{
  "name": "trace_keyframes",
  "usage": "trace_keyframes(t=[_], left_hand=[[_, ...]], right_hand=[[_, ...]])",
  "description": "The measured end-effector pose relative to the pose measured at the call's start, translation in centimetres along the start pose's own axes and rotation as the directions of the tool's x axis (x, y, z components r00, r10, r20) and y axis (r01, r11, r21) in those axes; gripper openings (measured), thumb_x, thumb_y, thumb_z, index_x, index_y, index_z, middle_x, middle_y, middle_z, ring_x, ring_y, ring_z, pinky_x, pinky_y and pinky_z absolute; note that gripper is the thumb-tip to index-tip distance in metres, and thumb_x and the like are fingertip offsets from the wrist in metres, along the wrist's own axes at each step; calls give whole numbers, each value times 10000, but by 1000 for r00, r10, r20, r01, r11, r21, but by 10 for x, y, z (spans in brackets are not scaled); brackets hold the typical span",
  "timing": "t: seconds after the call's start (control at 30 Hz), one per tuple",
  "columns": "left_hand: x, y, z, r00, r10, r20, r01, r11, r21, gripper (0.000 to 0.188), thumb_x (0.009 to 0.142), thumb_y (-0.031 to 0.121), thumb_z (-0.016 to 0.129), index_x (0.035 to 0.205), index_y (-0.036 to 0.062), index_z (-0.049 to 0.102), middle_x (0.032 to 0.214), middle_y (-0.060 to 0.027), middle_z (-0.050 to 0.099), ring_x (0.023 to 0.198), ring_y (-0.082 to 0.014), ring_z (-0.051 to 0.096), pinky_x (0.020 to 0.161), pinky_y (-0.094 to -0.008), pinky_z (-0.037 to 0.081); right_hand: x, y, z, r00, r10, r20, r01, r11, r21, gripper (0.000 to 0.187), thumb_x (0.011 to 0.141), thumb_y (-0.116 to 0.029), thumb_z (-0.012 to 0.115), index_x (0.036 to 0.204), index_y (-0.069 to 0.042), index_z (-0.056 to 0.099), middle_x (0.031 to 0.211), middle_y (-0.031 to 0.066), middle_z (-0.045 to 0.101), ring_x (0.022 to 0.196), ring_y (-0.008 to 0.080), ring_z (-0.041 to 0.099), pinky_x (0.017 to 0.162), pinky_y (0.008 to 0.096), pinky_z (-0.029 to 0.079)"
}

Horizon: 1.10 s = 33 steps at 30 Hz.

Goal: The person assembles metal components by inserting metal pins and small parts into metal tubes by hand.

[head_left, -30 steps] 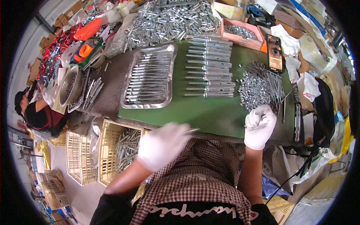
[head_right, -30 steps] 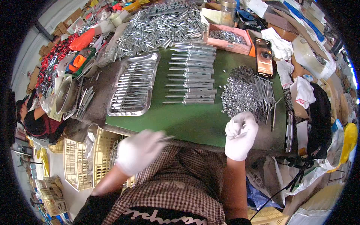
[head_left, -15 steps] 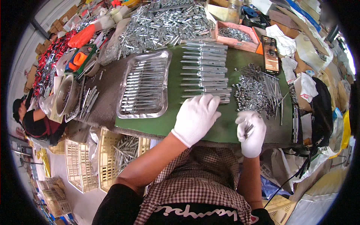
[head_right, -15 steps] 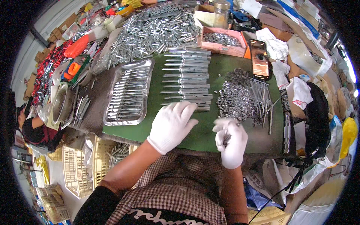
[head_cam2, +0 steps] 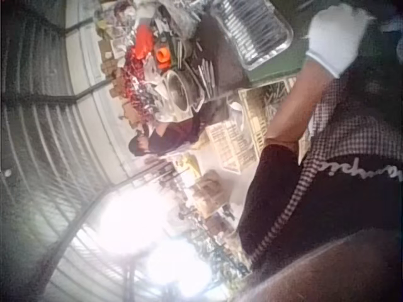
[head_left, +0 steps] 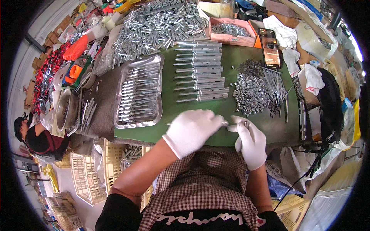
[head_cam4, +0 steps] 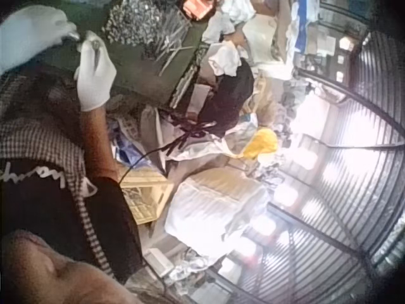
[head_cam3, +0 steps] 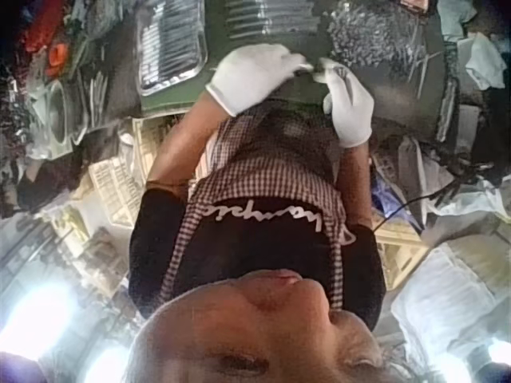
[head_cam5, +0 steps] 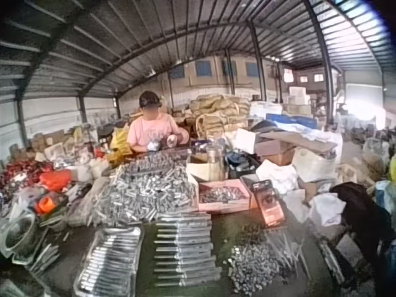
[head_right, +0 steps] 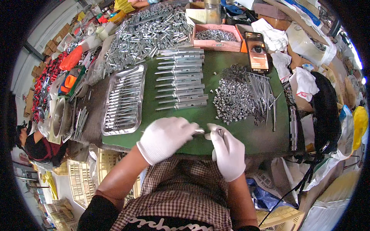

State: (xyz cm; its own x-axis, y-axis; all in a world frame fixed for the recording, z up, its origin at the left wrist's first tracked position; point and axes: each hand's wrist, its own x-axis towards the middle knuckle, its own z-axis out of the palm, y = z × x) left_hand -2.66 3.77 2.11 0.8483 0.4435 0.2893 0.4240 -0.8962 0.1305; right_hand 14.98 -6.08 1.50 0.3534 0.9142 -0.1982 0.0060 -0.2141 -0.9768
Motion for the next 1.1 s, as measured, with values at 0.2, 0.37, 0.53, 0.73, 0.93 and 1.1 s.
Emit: trace_keyframes(t=[0.2, 0.37, 0.53, 0.73, 0.93, 1.1], left_hand=[[0, 13, -5, 999, -11, -33, 4, 975, -222, 315, 802, 240, 720, 1078, 113, 636, 794, -49, 585, 719, -240, 622, 639, -368, 511], [-9, 13, 1, 994, -67, -88, 36, 949, -314, 342, 813, 184, 708, 1148, 137, 653, 783, -49, 589, 678, -244, 623, 618, -363, 513], [-11, 15, 7, 993, -103, -55, 80, 943, -324, 331, 812, 127, 688, 1137, 188, 670, 735, -39, 572, 616, -228, 616, 561, -363, 504], [-8, 17, 13, 979, -150, -140, 101, 947, -304, 310, 815, 127, 680, 1116, 201, 677, 709, -42, 564, 605, -227, 615, 550, -363, 500], [-5, 20, 14, 976, -187, -107, 148, 943, -299, 288, 820, 151, 679, 1104, 197, 678, 714, -47, 573, 605, -234, 618, 549, -363, 502], [-5, 22, 13, 972, -209, -104, 176, 950, -259, 245, 825, 154, 662, 1065, 200, 676, 688, -45, 546, 595, -230, 611, 535, -363, 501]], right_hand=[[2, -8, -16, 986, 90, 138, -92, 996, 3, 310, 995, -210, 527, 1095, 40, 680, 700, 2, 603, 505, 40, 466, 479, 228, 368], [4, -1, -20, 983, 129, 133, -93, 963, -252, 219, 950, -174, 587, 991, 23, 675, 653, 28, 612, 574, 71, 535, 561, 255, 441], [3, 6, -21, 994, -19, 109, 43, 975, -220, 107, 910, -81, 623, 947, 14, 652, 719, 49, 647, 662, 92, 583, 647, 254, 475], [4, 6, -19, 988, -130, 89, 146, 966, -212, 94, 914, -43, 613, 986, 8, 644, 814, 37, 649, 726, 78, 571, 705, 241, 477], [4, 7, -22, 977, -181, 113, 202, 957, -210, 135, 891, 1, 622, 1023, 16, 644, 914, 45, 642, 778, 69, 554, 722, 235, 471], [9, 11, -27, 963, -255, 91, 270, 931, -244, 117, 879, -11, 643, 994, -3, 668, 945, 42, 654, 781, 75, 563, 715, 241, 469]])
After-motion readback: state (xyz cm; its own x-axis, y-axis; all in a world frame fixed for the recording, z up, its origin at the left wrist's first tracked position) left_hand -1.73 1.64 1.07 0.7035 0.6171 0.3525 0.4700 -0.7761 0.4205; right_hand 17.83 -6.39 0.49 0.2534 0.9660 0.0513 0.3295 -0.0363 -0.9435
